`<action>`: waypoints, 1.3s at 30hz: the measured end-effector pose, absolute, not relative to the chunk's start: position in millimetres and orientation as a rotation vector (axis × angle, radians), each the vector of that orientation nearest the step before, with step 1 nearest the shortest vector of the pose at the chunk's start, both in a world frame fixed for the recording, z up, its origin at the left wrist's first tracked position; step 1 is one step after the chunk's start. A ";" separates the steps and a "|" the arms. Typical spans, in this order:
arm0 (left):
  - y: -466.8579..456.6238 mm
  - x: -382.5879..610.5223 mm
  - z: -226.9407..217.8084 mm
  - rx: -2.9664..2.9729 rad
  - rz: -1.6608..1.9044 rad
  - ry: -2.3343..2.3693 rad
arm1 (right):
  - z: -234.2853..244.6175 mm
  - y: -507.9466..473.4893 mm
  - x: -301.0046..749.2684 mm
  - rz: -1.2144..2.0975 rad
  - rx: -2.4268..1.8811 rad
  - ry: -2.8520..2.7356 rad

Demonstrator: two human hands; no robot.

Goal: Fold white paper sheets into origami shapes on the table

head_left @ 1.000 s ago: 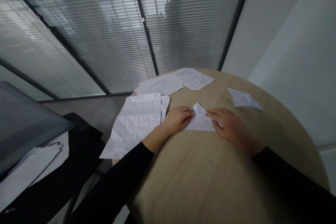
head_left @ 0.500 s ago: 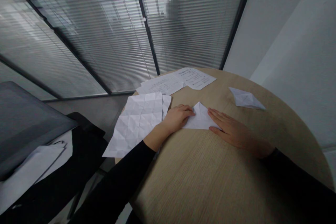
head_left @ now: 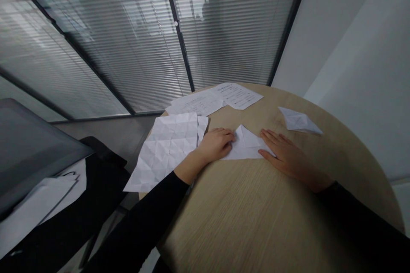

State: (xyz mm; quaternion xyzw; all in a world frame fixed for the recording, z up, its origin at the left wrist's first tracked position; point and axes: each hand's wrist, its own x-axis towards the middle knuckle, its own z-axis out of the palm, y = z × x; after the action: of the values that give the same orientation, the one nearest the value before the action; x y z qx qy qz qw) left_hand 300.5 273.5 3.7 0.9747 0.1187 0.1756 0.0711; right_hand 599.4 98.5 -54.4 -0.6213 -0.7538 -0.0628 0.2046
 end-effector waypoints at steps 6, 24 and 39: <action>269.9 298.5 7.1 2.874 0.552 0.262 | -35.4 101.3 593.4 -0.210 -1.656 -2.126; 270.2 303.1 1.5 2.946 0.536 0.444 | -19.2 98.6 585.4 -0.073 -1.481 -2.130; 267.0 302.4 -6.1 2.911 0.511 0.445 | -23.9 98.4 579.8 0.042 -1.324 -2.126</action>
State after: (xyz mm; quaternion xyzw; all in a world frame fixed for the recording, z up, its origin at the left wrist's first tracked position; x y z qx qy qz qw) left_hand 302.4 267.0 -6.1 0.9711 0.1485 0.1704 0.0761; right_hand 579.8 98.4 -23.9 -0.5019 -0.8061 0.0160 0.3132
